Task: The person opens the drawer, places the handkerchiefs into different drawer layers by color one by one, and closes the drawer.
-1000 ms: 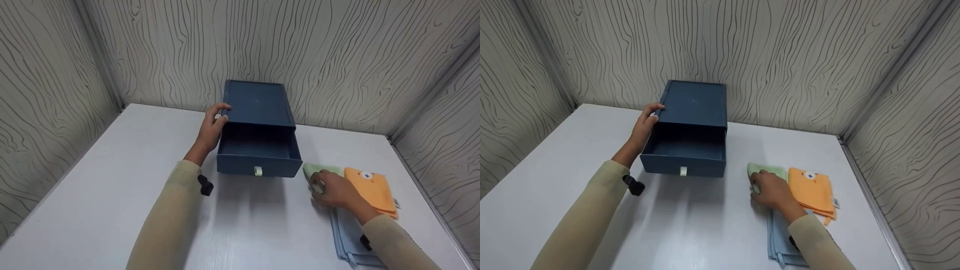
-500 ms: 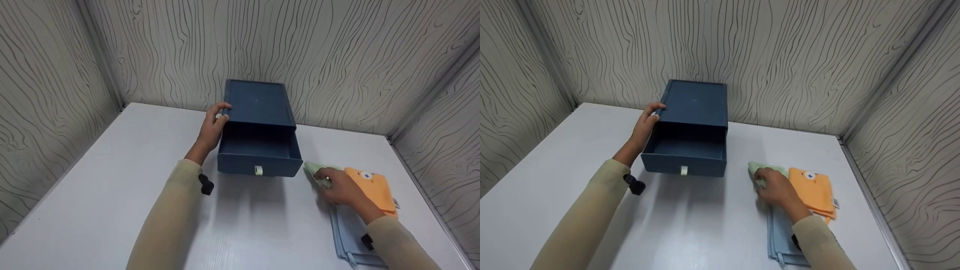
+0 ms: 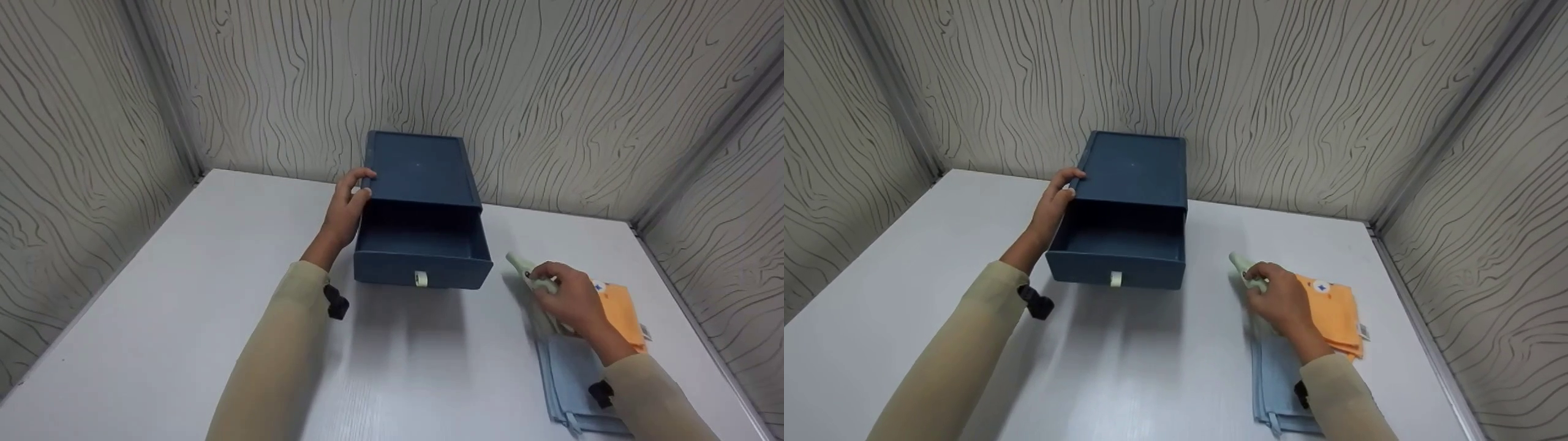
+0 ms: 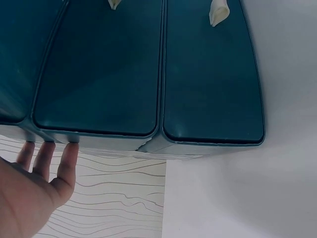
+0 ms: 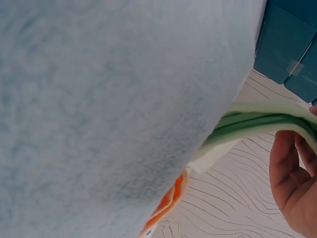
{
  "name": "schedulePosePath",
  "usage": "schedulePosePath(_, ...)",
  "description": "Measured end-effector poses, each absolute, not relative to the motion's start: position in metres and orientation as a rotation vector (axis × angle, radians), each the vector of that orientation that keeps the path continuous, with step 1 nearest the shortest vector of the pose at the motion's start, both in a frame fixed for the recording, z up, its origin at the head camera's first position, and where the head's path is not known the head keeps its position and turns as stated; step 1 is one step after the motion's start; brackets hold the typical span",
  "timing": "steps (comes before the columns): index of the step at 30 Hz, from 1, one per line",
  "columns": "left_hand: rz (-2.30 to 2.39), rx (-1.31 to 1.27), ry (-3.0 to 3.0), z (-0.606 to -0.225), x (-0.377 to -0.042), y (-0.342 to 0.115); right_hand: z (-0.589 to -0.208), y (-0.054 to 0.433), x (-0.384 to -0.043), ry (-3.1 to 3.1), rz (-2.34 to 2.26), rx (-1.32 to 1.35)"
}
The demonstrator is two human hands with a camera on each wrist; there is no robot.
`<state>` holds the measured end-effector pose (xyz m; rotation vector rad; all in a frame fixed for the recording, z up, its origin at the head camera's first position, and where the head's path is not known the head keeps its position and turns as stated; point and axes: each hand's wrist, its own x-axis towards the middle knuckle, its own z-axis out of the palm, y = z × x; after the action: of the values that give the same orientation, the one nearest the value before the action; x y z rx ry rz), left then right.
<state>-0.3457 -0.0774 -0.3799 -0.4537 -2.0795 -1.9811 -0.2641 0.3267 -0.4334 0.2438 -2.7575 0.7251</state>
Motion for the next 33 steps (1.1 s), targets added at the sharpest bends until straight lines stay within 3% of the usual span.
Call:
schedulePosePath(10, -2.062, -0.513, -2.032, -0.376, -0.347, -0.080, -0.424, 0.321, -0.267, -2.520, 0.839, 0.267)
schedulePosePath(22, -2.071, -0.532, -2.049, -0.354, -0.321, -0.080, -0.406, 0.311, -0.270, -2.401, 0.940, 0.295)
schedulePosePath(33, -2.056, -0.504, -1.992, -0.381, -0.349, -0.077, -0.388, 0.300, -0.267, -2.359, 1.000, 0.231)
